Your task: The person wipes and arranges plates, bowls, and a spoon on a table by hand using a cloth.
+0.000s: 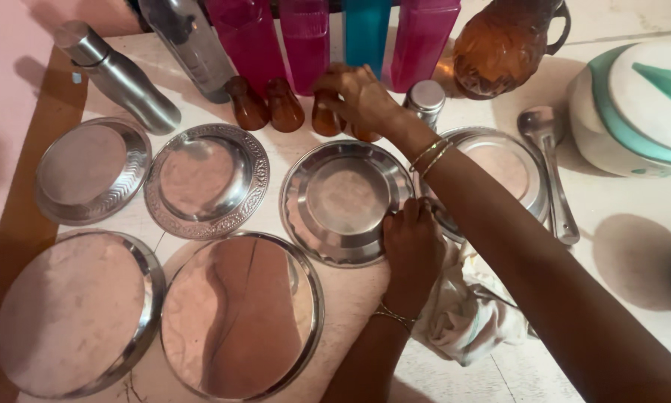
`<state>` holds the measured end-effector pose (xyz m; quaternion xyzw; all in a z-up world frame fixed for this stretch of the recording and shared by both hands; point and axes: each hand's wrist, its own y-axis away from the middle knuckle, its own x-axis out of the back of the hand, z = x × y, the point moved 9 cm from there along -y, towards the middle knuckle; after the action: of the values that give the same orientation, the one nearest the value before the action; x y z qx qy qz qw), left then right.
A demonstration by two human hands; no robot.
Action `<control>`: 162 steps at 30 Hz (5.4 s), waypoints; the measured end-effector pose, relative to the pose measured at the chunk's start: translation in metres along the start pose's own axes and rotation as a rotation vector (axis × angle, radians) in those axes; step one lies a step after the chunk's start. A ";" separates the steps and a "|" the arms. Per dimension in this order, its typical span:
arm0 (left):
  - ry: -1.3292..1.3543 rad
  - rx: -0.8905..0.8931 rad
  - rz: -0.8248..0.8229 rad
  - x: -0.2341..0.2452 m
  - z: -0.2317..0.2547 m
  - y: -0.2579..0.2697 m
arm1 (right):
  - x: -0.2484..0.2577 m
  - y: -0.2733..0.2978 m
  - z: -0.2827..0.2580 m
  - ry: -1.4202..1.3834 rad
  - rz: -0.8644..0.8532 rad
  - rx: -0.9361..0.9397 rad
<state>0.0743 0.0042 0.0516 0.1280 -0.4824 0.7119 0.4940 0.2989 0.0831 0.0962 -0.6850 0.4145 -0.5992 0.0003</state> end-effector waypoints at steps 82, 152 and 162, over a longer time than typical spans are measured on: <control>0.064 -0.012 -0.117 -0.046 -0.012 0.012 | -0.154 -0.009 -0.213 -0.056 -0.863 -0.060; 0.004 0.331 0.038 0.028 -0.051 -0.023 | 0.081 0.105 -0.019 0.373 0.122 -0.119; 0.045 0.343 0.010 0.028 -0.052 -0.026 | 0.064 0.096 0.001 0.308 0.082 -0.174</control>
<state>0.0978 0.0643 0.0583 0.1922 -0.3433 0.7890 0.4719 0.2412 -0.0167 0.1011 -0.5652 0.4877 -0.6581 -0.0980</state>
